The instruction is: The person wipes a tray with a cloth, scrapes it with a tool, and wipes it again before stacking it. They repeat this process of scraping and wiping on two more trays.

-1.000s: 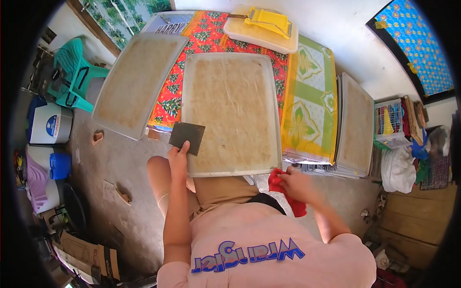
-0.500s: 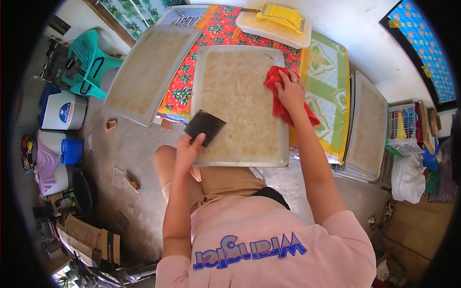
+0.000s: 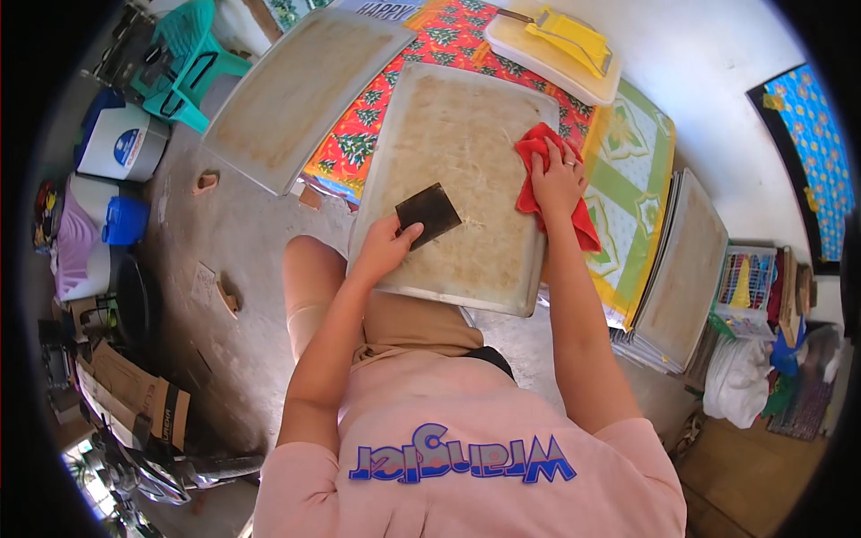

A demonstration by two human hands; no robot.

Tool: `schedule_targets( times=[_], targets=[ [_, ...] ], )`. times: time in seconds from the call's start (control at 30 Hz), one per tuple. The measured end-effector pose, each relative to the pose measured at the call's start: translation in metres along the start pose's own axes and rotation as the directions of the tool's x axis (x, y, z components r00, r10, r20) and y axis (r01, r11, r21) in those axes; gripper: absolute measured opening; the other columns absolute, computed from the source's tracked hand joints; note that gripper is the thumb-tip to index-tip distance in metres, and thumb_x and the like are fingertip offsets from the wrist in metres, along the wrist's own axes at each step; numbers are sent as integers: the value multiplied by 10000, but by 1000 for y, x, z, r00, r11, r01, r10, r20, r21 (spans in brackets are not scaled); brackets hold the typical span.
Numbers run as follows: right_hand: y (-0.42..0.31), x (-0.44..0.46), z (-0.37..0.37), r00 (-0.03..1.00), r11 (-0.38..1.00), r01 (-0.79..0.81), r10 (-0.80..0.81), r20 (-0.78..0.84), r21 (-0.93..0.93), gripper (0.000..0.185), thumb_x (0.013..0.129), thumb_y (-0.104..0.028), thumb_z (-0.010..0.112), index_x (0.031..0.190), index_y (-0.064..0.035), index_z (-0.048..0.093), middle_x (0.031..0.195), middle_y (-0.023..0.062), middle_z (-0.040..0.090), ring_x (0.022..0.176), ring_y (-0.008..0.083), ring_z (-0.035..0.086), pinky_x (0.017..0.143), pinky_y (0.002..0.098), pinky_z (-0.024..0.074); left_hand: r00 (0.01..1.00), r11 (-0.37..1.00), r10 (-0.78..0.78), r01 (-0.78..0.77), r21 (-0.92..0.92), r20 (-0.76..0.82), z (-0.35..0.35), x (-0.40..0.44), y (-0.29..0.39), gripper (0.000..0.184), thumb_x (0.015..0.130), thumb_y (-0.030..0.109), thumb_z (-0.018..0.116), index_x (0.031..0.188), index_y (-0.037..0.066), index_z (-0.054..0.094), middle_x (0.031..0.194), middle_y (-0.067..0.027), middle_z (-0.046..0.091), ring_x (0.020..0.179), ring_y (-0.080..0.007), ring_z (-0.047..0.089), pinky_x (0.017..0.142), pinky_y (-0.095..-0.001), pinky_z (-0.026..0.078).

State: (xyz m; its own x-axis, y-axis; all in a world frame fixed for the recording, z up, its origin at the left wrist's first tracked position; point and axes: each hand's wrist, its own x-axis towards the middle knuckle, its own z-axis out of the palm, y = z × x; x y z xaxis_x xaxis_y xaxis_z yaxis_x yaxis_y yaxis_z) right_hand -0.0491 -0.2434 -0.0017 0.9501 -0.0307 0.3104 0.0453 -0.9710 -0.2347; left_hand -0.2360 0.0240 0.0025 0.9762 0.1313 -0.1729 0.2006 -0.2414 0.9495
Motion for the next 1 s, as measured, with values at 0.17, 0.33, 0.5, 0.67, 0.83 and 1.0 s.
schedule_targets(
  times=[0.17, 0.33, 0.5, 0.67, 0.83, 1.0],
  targets=[
    [0, 1, 0, 1000, 1000, 3, -3, 12, -11, 455, 916, -495, 527, 1337, -325, 556, 1449, 29, 475, 1283, 292, 443, 1046, 461, 329, 996, 989, -64, 55, 138, 58, -6, 5, 7, 258, 917, 205, 638, 1026, -28, 662, 785, -57, 642, 725, -133, 553, 679, -317, 464],
    [0, 1, 3, 1000, 1000, 21, -21, -16, -1, 450, 909, -469, 545, 1325, -301, 575, 1427, 41, 497, 1264, 295, 458, 1032, 465, 330, 1000, 997, 5, -4, 79, -6, 4, 17, -11, 289, 900, 230, 640, 973, -50, 643, 735, -166, 637, 680, -228, 585, 660, -375, 464],
    [1, 2, 3, 1000, 1000, 21, -21, -8, -15, 450, 912, -470, 538, 1332, -311, 566, 1435, 40, 489, 1270, 299, 454, 1041, 471, 330, 999, 1000, 21, -21, -12, 24, 5, 18, -8, 265, 904, 206, 635, 982, -47, 650, 749, -136, 650, 688, -188, 576, 662, -358, 467],
    [2, 2, 3, 1000, 1000, 23, -23, 15, -16, 455, 922, -481, 523, 1348, -324, 547, 1449, 45, 472, 1284, 311, 446, 1046, 482, 338, 993, 998, -58, 55, 32, 102, -1, 19, -4, 236, 928, 146, 624, 1094, -17, 658, 895, -13, 676, 801, -84, 559, 730, -286, 481],
    [1, 2, 2, 1000, 1000, 16, -15, 14, -10, 455, 917, -478, 531, 1345, -324, 551, 1448, 42, 472, 1286, 310, 444, 1052, 479, 334, 1000, 997, 28, -28, 66, 0, -3, 14, -5, 261, 896, 208, 650, 967, -43, 657, 712, -124, 626, 680, -156, 560, 652, -350, 470],
    [2, 0, 5, 999, 1000, 25, -25, -39, -4, 448, 898, -471, 559, 1314, -308, 587, 1414, 37, 510, 1254, 297, 467, 1026, 462, 343, 999, 992, -48, 48, -114, 2, -37, -6, -4, 246, 879, 190, 666, 1007, -19, 664, 787, -124, 655, 698, -220, 581, 695, -361, 487]
  ],
)
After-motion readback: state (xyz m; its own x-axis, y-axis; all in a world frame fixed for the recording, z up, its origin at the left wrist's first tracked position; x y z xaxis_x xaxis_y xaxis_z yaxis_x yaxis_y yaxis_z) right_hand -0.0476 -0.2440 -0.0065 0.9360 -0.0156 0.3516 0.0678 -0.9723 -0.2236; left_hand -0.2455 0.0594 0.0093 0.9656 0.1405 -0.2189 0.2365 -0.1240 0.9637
